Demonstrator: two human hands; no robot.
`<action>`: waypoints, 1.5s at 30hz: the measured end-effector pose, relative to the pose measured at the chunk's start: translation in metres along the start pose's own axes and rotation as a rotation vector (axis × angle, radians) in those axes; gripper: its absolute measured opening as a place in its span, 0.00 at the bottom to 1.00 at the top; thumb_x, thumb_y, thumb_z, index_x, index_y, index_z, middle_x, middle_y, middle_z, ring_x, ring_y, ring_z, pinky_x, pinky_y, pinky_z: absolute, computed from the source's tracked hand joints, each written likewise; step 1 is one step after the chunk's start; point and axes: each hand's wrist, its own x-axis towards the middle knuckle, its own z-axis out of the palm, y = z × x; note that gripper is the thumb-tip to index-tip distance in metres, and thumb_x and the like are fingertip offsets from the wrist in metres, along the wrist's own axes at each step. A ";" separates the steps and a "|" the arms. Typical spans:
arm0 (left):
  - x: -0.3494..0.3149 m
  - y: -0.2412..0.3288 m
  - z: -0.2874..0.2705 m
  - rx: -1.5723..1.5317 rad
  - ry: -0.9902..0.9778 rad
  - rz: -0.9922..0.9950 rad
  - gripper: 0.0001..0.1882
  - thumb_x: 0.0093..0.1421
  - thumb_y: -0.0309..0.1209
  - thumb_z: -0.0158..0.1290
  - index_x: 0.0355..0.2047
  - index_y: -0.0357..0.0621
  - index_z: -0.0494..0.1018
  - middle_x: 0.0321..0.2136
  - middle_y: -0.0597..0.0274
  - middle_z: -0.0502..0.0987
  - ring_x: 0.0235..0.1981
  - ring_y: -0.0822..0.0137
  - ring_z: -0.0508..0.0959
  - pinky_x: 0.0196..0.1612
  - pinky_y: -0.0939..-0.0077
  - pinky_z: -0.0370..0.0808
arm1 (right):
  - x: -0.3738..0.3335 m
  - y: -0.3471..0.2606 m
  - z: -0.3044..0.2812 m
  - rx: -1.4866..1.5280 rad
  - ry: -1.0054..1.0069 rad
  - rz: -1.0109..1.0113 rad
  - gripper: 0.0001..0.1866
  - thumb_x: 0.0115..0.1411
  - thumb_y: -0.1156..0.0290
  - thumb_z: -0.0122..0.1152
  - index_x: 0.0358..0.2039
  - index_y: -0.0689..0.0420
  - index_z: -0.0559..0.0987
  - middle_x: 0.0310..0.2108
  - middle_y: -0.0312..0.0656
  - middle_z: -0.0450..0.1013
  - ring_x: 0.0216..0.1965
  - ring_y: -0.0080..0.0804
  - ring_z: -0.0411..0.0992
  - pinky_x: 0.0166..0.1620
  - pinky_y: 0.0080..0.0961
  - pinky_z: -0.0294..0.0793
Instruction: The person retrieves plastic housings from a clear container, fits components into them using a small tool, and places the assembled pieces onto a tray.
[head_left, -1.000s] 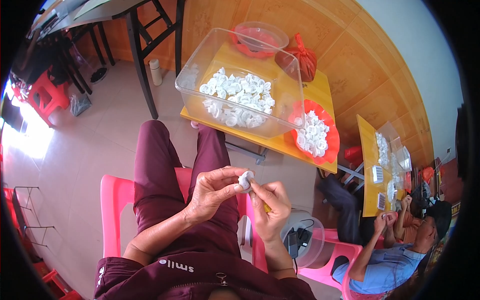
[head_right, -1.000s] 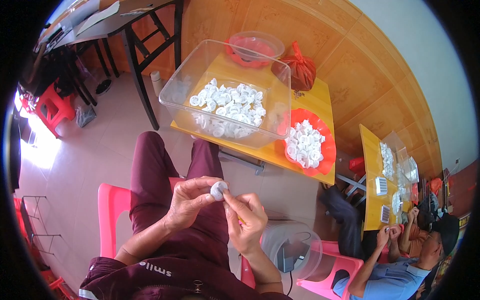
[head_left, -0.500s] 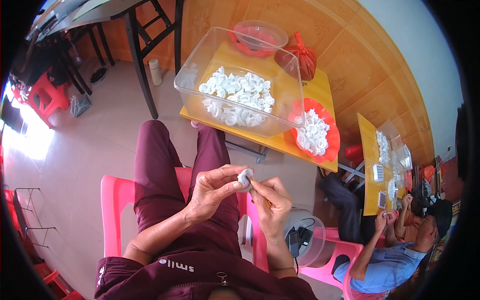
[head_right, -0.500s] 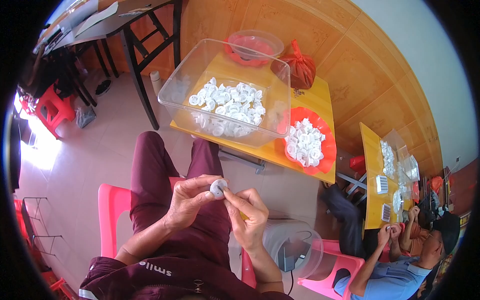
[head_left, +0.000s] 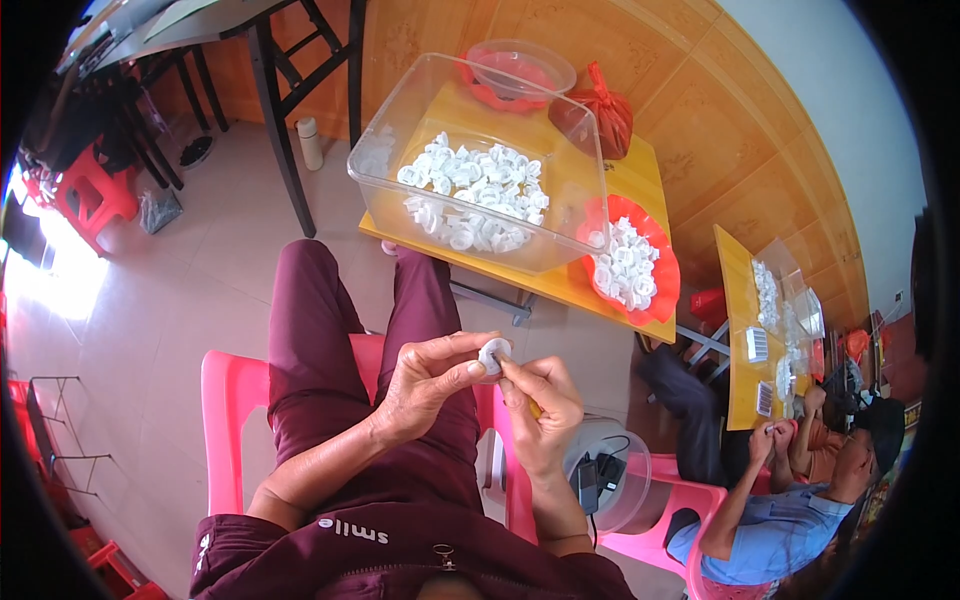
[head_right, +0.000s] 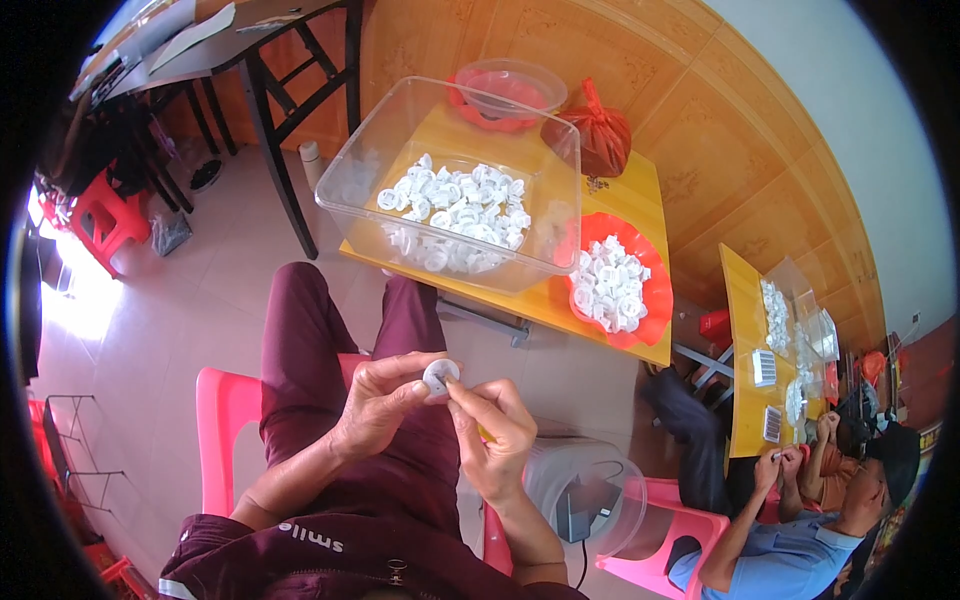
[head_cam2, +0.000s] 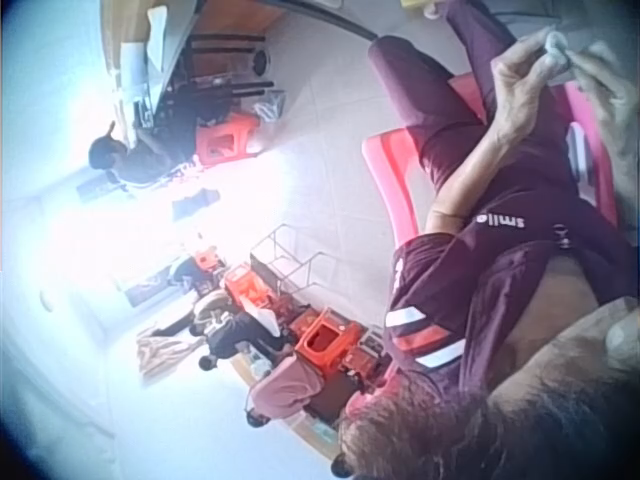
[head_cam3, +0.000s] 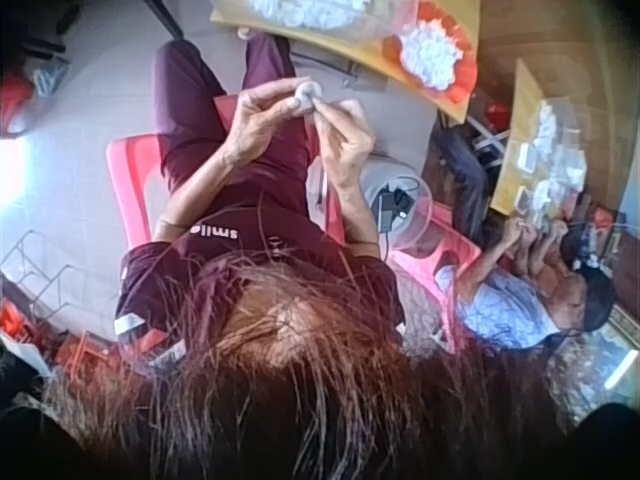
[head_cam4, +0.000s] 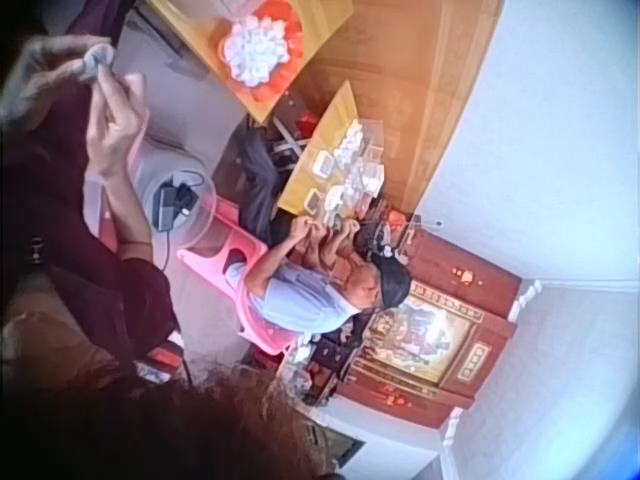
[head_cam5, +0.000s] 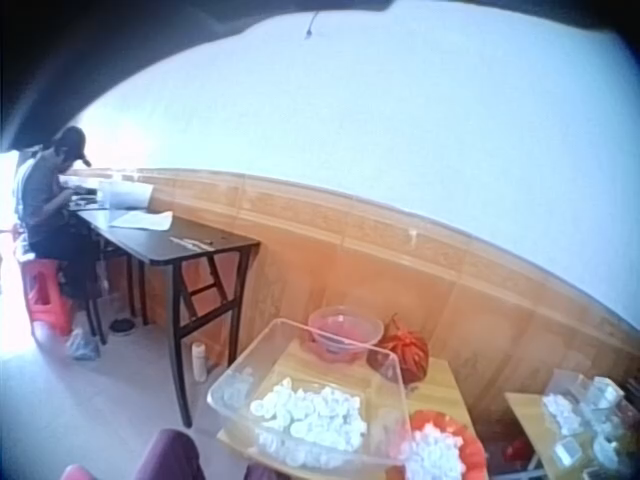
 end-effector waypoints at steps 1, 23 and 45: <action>0.000 0.000 0.001 -0.028 0.013 -0.037 0.18 0.59 0.27 0.52 0.49 0.35 0.70 0.43 0.58 0.75 0.45 0.69 0.74 0.51 0.72 0.71 | 0.000 0.000 0.000 0.001 0.028 -0.006 0.13 0.51 0.84 0.60 0.38 0.62 0.80 0.25 0.37 0.67 0.24 0.20 0.66 0.27 0.15 0.64; 0.000 0.006 -0.003 0.145 -0.050 -0.023 0.17 0.63 0.29 0.49 0.51 0.35 0.69 0.39 0.65 0.72 0.41 0.76 0.71 0.48 0.80 0.68 | 0.000 -0.004 0.002 -0.221 0.035 -0.125 0.18 0.48 0.84 0.62 0.40 0.53 0.81 0.23 0.37 0.64 0.20 0.24 0.65 0.22 0.19 0.65; 0.002 0.002 -0.002 0.222 0.138 -0.076 0.21 0.68 0.40 0.34 0.37 0.38 0.74 0.28 0.68 0.73 0.25 0.80 0.67 0.29 0.86 0.66 | -0.006 -0.005 0.013 -0.422 0.024 -0.158 0.21 0.45 0.87 0.62 0.41 0.53 0.81 0.24 0.38 0.64 0.19 0.27 0.65 0.22 0.21 0.65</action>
